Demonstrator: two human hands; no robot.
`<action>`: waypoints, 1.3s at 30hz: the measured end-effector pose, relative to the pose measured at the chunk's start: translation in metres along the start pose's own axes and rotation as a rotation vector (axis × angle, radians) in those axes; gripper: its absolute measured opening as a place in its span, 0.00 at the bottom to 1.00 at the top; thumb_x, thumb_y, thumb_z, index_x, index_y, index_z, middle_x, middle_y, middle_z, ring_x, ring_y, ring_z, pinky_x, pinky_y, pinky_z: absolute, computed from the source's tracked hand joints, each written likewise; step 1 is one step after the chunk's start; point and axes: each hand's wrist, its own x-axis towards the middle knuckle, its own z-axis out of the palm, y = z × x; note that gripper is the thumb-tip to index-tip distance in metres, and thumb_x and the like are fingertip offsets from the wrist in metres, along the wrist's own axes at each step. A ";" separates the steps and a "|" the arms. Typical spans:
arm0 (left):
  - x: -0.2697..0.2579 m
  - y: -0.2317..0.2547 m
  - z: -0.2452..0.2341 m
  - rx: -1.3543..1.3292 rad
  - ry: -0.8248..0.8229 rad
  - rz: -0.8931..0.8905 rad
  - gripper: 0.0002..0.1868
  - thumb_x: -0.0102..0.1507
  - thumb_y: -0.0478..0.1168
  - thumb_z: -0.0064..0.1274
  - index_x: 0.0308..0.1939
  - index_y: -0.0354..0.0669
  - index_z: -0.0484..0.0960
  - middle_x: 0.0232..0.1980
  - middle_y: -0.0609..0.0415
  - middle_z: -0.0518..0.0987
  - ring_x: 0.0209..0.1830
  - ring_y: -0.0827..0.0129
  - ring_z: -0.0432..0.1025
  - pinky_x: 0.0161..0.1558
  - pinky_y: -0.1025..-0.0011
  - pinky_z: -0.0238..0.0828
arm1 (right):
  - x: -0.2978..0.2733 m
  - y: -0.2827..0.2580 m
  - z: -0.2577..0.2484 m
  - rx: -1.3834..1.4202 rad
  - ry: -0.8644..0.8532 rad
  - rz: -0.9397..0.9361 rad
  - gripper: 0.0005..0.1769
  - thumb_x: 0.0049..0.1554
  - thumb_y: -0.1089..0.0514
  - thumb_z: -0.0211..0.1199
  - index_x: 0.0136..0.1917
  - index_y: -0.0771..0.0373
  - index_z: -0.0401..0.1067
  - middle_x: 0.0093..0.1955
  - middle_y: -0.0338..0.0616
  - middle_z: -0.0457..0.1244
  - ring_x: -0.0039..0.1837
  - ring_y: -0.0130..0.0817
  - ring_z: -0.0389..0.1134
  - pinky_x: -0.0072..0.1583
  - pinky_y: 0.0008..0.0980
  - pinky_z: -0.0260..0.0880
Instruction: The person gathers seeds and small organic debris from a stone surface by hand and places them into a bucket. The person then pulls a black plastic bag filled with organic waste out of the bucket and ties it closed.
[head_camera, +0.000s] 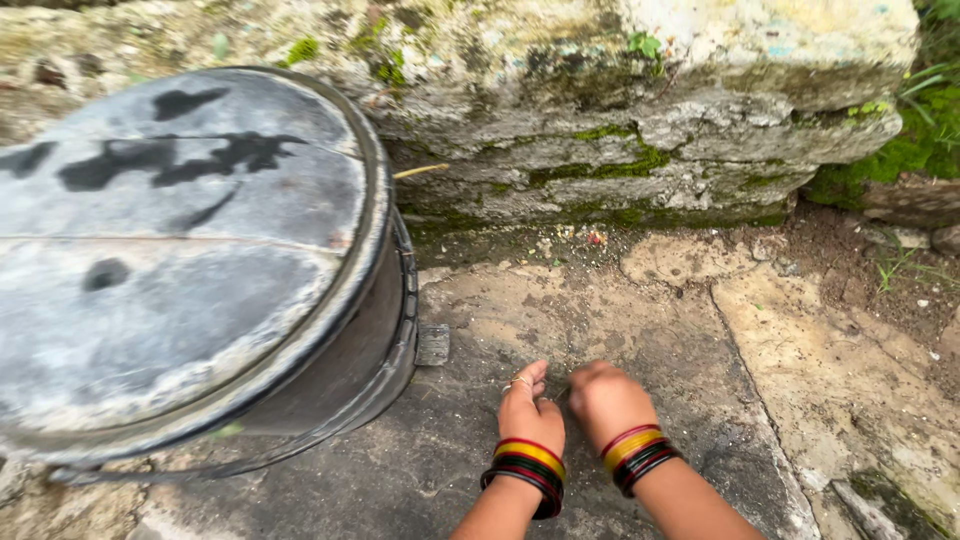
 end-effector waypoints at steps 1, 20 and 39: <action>0.010 -0.016 0.011 -0.004 0.006 0.006 0.30 0.57 0.24 0.42 0.63 0.43 0.76 0.62 0.44 0.79 0.62 0.60 0.76 0.63 0.67 0.71 | 0.004 0.006 0.004 -0.003 0.006 -0.006 0.10 0.55 0.59 0.60 0.50 0.55 0.78 0.52 0.47 0.68 0.51 0.44 0.72 0.53 0.41 0.75; -0.039 0.239 -0.165 -1.100 0.249 -0.216 0.37 0.54 0.30 0.52 0.69 0.47 0.69 0.69 0.55 0.78 0.67 0.67 0.68 0.70 0.56 0.51 | 0.043 -0.146 -0.261 1.948 -0.110 0.198 0.10 0.57 0.63 0.63 0.52 0.66 0.73 0.53 0.44 0.67 0.53 0.35 0.70 0.58 0.43 0.77; -0.093 0.380 -0.308 -1.355 -0.080 0.146 0.21 0.57 0.38 0.55 0.52 0.31 0.74 0.55 0.47 0.77 0.61 0.61 0.67 0.70 0.59 0.46 | 0.064 -0.261 -0.318 1.167 0.144 -0.281 0.16 0.57 0.62 0.65 0.59 0.64 0.79 0.45 0.44 0.72 0.44 0.31 0.69 0.49 0.33 0.72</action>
